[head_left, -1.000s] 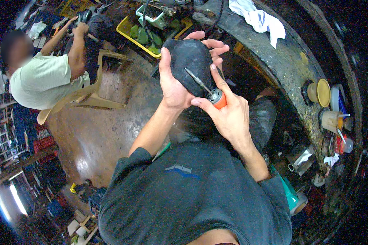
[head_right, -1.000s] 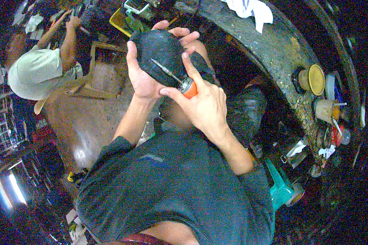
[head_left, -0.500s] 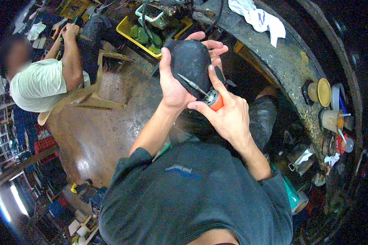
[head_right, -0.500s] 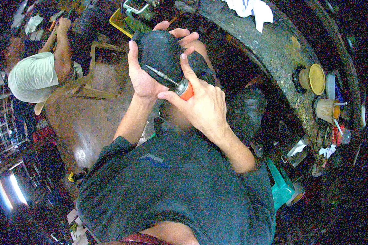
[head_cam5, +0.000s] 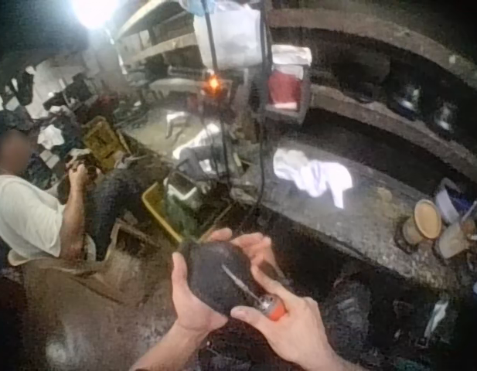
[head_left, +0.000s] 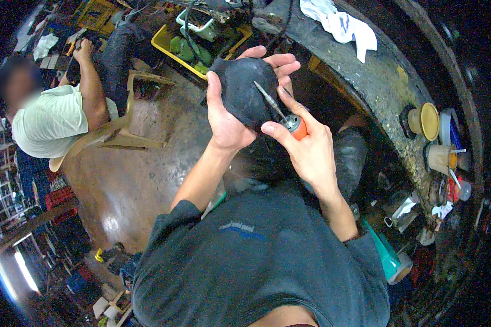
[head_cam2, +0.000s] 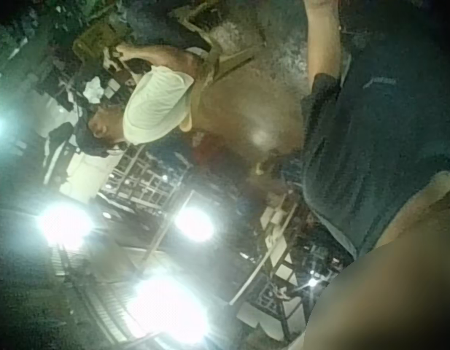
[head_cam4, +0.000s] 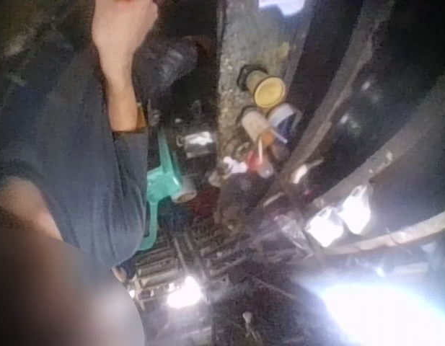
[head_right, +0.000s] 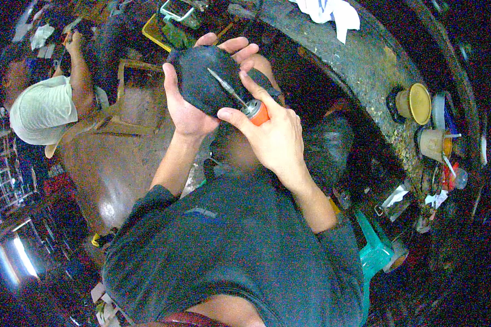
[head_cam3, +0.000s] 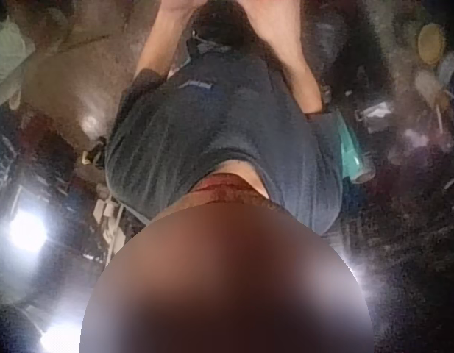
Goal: The person uses a red-handled awl to puncture and work on the sole of a black slip-on shoe. They repeatedly rotate the shoe, probe the sole, and inspect the puncture sites while seated on a low stool in a workshop.
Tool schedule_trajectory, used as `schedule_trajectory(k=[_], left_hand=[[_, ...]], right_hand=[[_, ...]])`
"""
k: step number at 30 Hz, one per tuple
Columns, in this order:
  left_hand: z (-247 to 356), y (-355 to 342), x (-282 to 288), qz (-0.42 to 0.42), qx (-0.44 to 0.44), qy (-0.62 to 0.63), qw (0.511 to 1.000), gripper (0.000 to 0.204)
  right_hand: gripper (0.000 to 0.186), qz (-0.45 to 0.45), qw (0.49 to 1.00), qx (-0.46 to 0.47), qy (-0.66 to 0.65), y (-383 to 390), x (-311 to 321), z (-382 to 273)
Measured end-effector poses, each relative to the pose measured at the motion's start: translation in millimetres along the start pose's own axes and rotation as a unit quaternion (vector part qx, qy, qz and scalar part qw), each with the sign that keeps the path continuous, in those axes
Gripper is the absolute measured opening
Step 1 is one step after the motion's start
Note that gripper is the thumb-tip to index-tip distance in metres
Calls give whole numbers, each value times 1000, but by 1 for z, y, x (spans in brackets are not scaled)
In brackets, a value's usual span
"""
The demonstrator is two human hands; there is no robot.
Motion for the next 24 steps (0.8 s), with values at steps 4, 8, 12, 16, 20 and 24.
schedule_trajectory(k=[4,8,12,16,20,24], left_hand=[[0,-2,0,-1,-3,10,1000,102],[2,-4,3,-2,3,-13,1000,103],[2,-6,2,-17,5,-16,1000,101],[4,-9,-4,14,-13,-9,1000,94],[20,-7,-6,81,-24,-116,990,81],[23,4,-10,75,10,-110,991,84]], right_hand=[[84,-4,999,19,26,-4,-3,1],[85,-21,999,15,39,-6,-5,-2],[84,-63,997,-24,49,-3,-2,-4],[88,-28,999,38,0,-5,2,-8],[82,-46,980,-89,-172,-3,7,-2],[76,-1,989,-48,-137,-6,1,-4]])
Point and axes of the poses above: each hand's wrist, its own y-axis away from the middle knuckle, its own x-axis out of the back of the hand, z = x × y, the point moved 2 cm from there along -y, towards the middle knuckle, and after that the axes turned 2 degrees about x, right-handed, at the moved point
